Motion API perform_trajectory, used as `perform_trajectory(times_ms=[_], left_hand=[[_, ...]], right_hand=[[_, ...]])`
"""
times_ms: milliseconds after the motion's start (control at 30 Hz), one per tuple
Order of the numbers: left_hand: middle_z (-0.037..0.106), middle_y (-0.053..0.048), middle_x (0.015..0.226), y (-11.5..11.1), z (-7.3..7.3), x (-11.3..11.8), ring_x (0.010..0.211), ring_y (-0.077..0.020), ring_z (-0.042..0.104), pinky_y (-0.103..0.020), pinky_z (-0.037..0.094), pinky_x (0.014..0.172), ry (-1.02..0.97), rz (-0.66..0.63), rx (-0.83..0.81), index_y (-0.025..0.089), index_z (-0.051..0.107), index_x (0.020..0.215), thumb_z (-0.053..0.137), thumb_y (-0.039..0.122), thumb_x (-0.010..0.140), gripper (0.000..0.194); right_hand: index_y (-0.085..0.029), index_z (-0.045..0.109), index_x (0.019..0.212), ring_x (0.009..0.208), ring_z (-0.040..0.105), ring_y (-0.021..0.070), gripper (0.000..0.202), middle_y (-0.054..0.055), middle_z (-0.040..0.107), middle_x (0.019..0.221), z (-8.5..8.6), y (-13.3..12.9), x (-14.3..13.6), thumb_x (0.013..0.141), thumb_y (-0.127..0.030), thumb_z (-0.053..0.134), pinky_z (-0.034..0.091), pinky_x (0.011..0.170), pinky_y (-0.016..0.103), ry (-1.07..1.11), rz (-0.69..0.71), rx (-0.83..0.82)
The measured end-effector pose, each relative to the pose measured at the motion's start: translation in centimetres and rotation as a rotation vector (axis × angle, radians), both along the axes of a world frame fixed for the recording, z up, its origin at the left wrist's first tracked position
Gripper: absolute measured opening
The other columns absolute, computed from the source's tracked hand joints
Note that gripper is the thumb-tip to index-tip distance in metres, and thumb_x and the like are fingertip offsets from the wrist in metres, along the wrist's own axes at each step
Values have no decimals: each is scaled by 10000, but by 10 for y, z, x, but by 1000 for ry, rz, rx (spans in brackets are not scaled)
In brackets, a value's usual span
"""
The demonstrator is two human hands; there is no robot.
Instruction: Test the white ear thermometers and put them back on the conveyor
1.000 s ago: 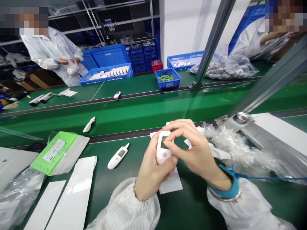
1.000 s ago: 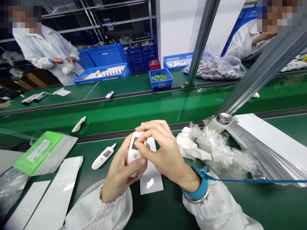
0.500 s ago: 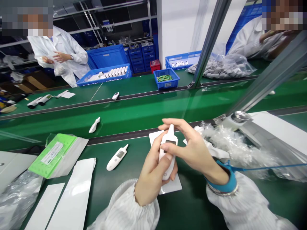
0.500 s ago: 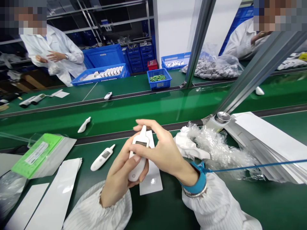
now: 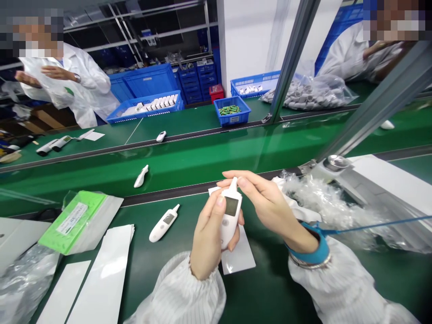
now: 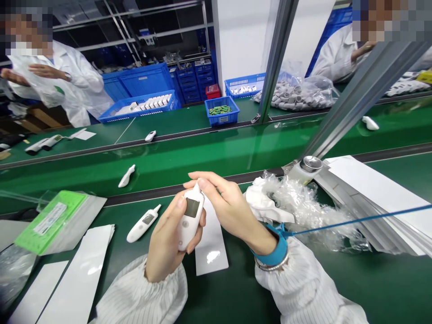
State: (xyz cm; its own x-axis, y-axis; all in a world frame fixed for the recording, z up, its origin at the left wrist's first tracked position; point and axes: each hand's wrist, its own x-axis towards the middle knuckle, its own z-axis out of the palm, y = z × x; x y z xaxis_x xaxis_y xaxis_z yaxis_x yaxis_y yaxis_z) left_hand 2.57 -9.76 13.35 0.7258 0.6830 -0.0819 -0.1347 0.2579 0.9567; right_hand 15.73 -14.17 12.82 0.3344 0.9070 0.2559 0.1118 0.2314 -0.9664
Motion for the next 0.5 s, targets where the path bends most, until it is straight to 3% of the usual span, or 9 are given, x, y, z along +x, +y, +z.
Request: perform_trajectory(times_ms=[100,167,267,400,500], left_hand=[[558,31,688,-1,0,-3,338,-30,374,-176,225,348,5,24,4,204,529,1157,364,423,1006,313],[554,31,681,2,-1,-3,330,-35,368,-180,226,343,-6,18,1,199,512,1185,359,431,1000,334],[548,27,674,24,-9,15,319,-50,361,-197,254,331,120,28,105,180,480,1198,280,448,998,389],[578,-3,750,102,-30,63,418,-68,460,-204,373,405,420,187,311,149,507,1205,246,356,1026,378],[643,-53,951,169,-43,87,706,-132,617,-293,537,631,642,319,436,140,578,1157,489,388,980,318]], right_hand=[[-277,560,1264,573,658,86,325,25,673,1236,-4,3,-1,947,-347,562,591,708,293,16,101,-27],[-284,551,1282,694,700,117,345,27,670,1245,-7,6,1,940,-330,571,589,770,309,-12,81,-37],[-244,611,1211,1002,692,186,286,44,719,1134,-11,7,10,967,-363,519,547,927,360,-38,-144,-12],[-246,660,1132,1074,670,242,307,63,725,1100,-4,-4,20,902,-444,610,536,960,408,-42,-409,-4],[-304,679,1102,1133,639,289,320,50,714,1126,4,-17,22,850,-501,656,477,1045,479,-63,-518,-21]])
